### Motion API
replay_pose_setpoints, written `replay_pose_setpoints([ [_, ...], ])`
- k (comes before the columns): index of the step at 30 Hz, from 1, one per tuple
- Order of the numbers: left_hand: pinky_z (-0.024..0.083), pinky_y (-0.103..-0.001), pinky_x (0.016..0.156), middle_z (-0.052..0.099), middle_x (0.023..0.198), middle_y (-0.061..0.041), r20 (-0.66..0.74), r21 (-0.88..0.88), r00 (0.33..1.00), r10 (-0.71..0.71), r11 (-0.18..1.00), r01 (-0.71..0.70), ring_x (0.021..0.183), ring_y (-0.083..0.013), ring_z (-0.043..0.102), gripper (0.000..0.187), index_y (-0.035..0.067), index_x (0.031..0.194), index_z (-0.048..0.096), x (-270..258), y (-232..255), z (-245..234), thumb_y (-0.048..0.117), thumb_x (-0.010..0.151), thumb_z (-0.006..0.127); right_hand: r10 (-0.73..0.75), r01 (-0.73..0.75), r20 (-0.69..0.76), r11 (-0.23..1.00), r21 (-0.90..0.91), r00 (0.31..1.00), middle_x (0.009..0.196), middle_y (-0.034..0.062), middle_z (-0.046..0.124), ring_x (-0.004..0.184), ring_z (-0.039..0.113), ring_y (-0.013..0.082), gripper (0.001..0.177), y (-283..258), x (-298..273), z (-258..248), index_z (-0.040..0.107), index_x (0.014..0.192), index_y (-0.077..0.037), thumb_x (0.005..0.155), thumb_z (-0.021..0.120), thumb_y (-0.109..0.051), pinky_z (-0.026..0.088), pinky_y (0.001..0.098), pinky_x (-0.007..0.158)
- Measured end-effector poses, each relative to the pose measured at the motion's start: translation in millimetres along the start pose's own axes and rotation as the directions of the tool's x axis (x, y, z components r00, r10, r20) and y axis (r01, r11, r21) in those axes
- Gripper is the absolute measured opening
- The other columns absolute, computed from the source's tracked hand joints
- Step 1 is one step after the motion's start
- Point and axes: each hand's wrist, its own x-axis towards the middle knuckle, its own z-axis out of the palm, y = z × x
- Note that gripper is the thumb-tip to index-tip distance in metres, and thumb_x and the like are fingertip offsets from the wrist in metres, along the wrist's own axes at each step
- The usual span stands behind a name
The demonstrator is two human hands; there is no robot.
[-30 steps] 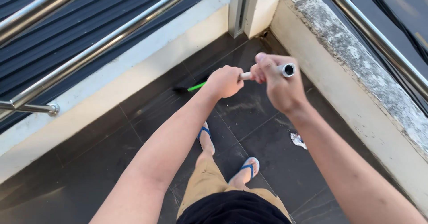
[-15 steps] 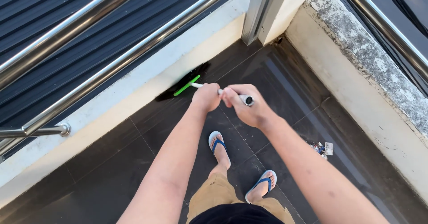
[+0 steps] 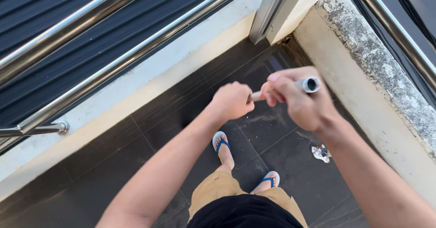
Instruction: Sweeping the tiled floor and edges of a balcony using a broom.
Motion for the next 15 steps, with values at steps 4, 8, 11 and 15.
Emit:
replay_pose_setpoints([
  [4,0.060,-0.048,0.077,0.074,0.081,-0.018,-0.022,0.068,1.000,-0.005,0.998,0.006,0.079,-0.0388,0.073,0.019,0.010,0.080,0.078,25,-17,-17,0.026,0.077,0.069,-0.053,0.053,-0.002,0.998,0.025,0.999,0.069,0.0078,0.059,0.081,0.066,0.0165,0.042,-10,13,2,0.060,0.070,0.001,0.106,0.047,-0.017,0.057,0.0320,0.084],
  [8,0.059,-0.049,0.077,0.073,0.088,-0.020,-0.063,0.099,0.995,-0.071,0.992,0.077,0.085,-0.0397,0.072,0.020,0.009,0.086,0.077,56,-72,20,0.026,0.079,0.070,-0.011,0.011,0.008,0.999,-0.035,1.000,0.084,0.0051,0.070,0.091,0.067,0.0137,0.038,32,34,22,0.066,0.080,0.002,0.104,0.049,-0.020,0.054,0.0299,0.084],
  [11,0.058,-0.050,0.077,0.073,0.091,-0.019,-0.118,0.023,0.986,-0.116,0.993,0.119,0.087,-0.0397,0.072,0.019,0.008,0.089,0.076,62,-92,55,0.025,0.080,0.071,0.035,-0.034,0.007,0.995,-0.094,0.999,0.084,0.0029,0.071,0.081,0.061,0.0125,0.035,62,32,34,0.069,0.085,0.001,0.104,0.050,-0.023,0.051,0.0286,0.076],
  [15,0.058,-0.047,0.082,0.076,0.090,-0.016,-0.141,-0.115,0.977,-0.163,0.982,0.147,0.090,-0.0368,0.072,0.017,0.009,0.093,0.076,68,-87,87,0.022,0.081,0.074,-0.009,0.010,0.017,0.997,-0.071,1.000,0.078,0.0017,0.067,0.076,0.058,0.0099,0.035,92,17,16,0.068,0.088,0.000,0.106,0.050,-0.024,0.050,0.0272,0.075],
])
